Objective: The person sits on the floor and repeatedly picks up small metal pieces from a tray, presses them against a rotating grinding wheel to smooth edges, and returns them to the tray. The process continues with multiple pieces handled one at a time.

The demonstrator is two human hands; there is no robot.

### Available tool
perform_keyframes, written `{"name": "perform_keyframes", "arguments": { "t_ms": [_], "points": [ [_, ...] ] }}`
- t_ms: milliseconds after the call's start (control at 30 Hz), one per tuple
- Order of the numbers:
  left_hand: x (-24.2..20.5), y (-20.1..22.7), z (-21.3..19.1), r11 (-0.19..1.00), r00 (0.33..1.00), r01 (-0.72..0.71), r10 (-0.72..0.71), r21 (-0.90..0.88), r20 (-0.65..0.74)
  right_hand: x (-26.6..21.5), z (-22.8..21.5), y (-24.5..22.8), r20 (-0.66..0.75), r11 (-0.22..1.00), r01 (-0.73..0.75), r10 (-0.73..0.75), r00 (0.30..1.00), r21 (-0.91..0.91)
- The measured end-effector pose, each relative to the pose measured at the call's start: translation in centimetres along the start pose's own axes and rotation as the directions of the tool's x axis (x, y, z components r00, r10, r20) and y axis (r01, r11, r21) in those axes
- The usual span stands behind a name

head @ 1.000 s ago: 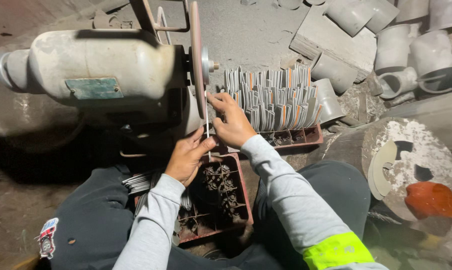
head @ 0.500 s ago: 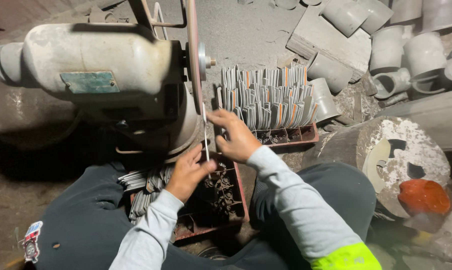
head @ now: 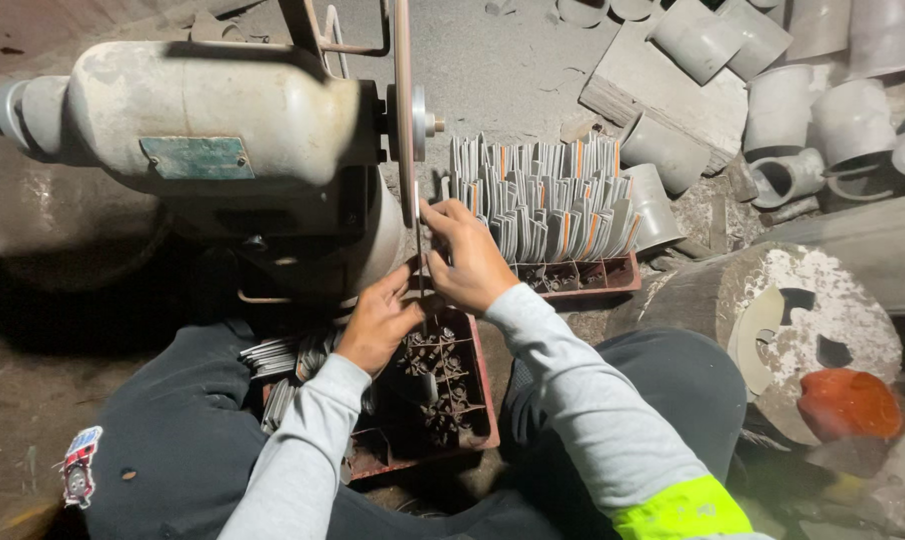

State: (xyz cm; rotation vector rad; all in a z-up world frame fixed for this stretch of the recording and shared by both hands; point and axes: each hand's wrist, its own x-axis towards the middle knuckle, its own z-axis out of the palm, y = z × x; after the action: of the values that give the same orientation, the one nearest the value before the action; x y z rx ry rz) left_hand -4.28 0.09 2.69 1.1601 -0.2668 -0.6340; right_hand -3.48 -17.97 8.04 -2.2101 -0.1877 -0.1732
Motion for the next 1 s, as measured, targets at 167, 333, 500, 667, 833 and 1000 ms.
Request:
{"name": "perform_keyframes", "arguments": {
  "t_ms": [167, 333, 500, 667, 833, 1000],
  "points": [
    [0.2, -0.5, -0.4, 0.997, 0.999, -0.004, 0.008, -0.08, 0.042, 0.5, 0.6, 0.0, -0.005, 0.999, -0.028, 0.028, 1.0, -0.028],
    [1.4, -1.1, -1.2, 0.999, 1.0, -0.004, 0.005, -0.047, 0.023, 1.5, 0.4, 0.8, -0.009, 0.998, -0.034, 0.034, 0.999, -0.057],
    [-1.4, -2.1, 0.1, 0.994, 0.993, 0.082, -0.074, 0.077, -0.095, -1.2, -0.3, 0.8, 0.112, 0.995, -0.017, 0.005, 0.994, 0.101],
    [-4.2, -0.1, -0.2, 0.477, 0.938, -0.008, 0.309, 0.879, -0.159, -4.2, -2.6, 2.4, 0.332, 0.882, -0.325, 0.211, 0.919, 0.34],
    [-5.3, 2.8, 1.0, 0.45, 0.907, -0.091, 0.406, 0.888, -0.112, -4.9, -3.2, 2.3, 0.345, 0.813, -0.363, 0.215, 0.914, 0.455],
    [-5.0, 3.1, 1.7, 0.571, 0.959, -0.047, 0.256, 0.819, -0.123, -4.7, -3.1, 1.3, 0.293, 0.768, -0.321, 0.181, 0.939, 0.554]
  ]
}}
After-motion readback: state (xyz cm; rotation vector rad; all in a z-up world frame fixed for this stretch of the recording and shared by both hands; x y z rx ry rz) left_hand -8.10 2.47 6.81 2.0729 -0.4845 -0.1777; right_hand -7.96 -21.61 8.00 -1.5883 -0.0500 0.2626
